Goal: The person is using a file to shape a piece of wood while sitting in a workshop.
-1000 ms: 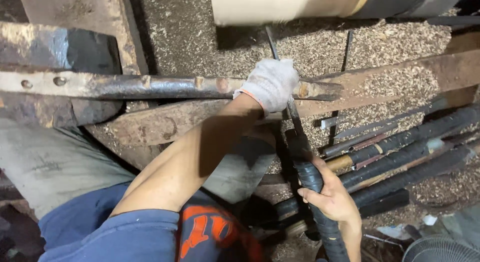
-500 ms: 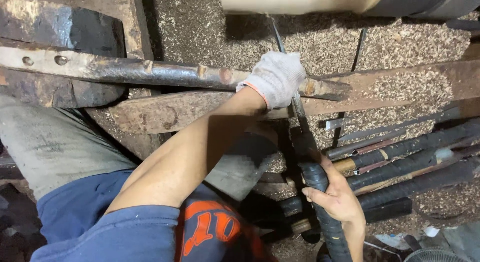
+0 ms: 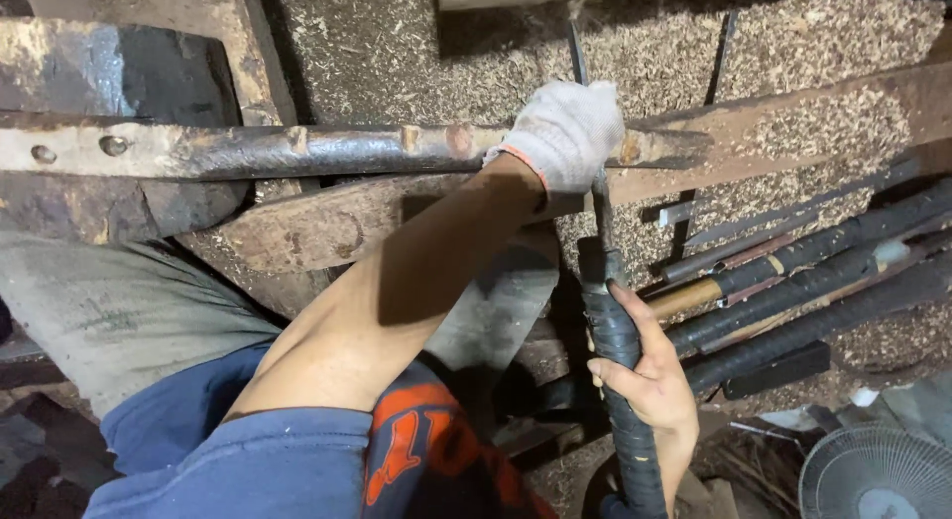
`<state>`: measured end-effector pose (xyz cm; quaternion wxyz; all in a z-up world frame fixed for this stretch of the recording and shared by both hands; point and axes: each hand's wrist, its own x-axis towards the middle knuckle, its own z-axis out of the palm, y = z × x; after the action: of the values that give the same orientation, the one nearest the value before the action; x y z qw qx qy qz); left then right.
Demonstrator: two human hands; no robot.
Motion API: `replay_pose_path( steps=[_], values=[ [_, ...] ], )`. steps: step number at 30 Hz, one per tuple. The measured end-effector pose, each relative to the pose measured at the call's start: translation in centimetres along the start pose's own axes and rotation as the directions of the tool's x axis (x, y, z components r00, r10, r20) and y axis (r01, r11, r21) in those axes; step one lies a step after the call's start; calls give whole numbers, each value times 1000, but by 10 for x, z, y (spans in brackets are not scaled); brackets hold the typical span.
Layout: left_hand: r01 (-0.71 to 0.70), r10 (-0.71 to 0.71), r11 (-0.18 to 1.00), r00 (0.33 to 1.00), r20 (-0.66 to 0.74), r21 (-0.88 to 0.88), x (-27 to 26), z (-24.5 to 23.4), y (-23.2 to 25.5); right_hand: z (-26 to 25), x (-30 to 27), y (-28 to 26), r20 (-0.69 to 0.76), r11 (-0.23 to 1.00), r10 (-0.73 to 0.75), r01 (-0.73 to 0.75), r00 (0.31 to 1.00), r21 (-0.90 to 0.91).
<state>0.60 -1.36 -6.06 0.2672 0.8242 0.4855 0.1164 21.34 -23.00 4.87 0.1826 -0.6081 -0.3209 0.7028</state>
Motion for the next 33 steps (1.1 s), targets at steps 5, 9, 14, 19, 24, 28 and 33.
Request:
replay_pose_path(
  steps=[5, 9, 14, 19, 24, 28, 33],
  values=[
    [-36, 36, 999, 999, 1, -18, 1, 6, -3, 17, -3, 4, -24, 998, -43, 44, 999, 38],
    [24, -25, 997, 1000, -11, -79, 5, 13, -5, 32, -4, 7, -60, 994, -87, 90, 994, 57],
    [83, -72, 979, 995, 65, -184, 8, 21, -9, 50, -4, 16, -96, 980, -105, 119, 990, 156],
    [148, -117, 959, 984, 135, -243, -2, -24, 2, 57, -2, 28, -160, 982, -105, 127, 982, 139],
    [163, -145, 955, 985, 89, -247, -2, -21, 1, 43, 1, 8, -130, 995, -68, 76, 989, 62],
    [84, -79, 990, 995, 53, -109, 0, -12, 2, 25, 2, -19, -44, 997, -27, 24, 999, -69],
    [139, -133, 989, 987, 91, -58, -3, -21, 5, -10, 9, -10, 54, 989, -31, 38, 998, -142]
  ],
)
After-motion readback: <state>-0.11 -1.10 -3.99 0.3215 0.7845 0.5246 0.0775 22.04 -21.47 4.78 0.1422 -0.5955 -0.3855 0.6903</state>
